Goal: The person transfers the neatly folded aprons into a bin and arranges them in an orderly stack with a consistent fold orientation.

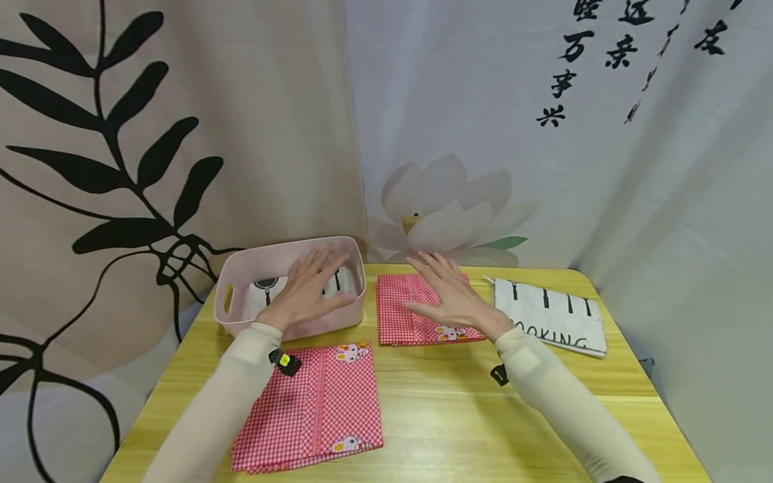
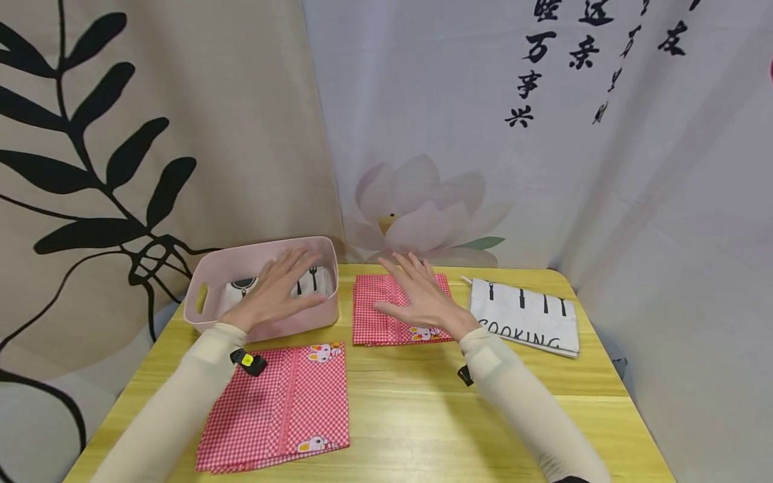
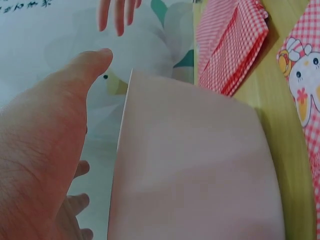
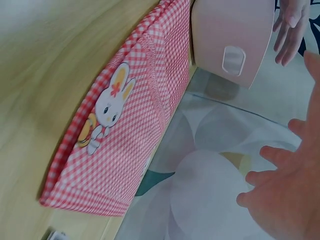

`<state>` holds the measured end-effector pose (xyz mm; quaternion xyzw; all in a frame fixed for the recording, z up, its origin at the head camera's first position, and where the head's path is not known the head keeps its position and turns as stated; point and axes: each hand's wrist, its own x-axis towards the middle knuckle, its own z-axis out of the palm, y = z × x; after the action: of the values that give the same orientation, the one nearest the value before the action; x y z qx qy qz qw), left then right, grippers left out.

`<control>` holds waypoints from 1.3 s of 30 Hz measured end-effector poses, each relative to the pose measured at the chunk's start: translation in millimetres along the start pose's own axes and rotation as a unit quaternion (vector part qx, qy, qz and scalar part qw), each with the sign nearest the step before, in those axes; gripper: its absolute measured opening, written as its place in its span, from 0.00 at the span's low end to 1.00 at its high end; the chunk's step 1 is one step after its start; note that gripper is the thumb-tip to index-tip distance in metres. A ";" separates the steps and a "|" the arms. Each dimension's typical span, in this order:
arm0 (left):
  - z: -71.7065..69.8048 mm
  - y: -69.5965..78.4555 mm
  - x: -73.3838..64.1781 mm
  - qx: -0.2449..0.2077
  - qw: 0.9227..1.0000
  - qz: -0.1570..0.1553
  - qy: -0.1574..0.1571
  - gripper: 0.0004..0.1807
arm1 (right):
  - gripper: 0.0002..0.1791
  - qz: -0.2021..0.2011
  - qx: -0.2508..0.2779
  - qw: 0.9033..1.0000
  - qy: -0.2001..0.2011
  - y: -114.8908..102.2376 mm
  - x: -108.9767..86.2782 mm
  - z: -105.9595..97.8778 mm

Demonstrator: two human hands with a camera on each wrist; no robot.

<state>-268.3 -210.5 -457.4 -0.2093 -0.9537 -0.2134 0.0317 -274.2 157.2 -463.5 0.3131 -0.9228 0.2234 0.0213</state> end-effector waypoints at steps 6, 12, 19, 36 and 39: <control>10.2 9.1 9.2 0.003 1.000 0.012 0.000 0.54 | 0.54 0.026 0.007 1.000 0.001 8.6 -12.8 -4.1; 15.8 25.0 17.8 0.000 1.000 0.020 -0.013 0.54 | 0.56 0.042 0.008 0.999 0.010 18.7 -27.3 -8.5; 25.1 43.1 28.7 0.000 0.999 0.047 -0.020 0.53 | 0.55 0.053 0.006 0.998 0.018 31.3 -43.9 -14.2; 51.1 87.0 53.4 0.015 0.995 0.091 -0.034 0.52 | 0.57 0.080 -0.018 0.996 0.037 52.7 -81.6 -25.1; 57.2 93.5 57.4 0.020 0.994 0.093 -0.045 0.52 | 0.57 0.088 -0.019 0.995 0.041 56.8 -88.6 -27.2</control>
<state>-280.4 -87.5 -463.9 -0.3062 -0.9346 -0.1805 0.0126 -239.1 259.0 -477.6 0.2209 -0.9492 0.2195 0.0450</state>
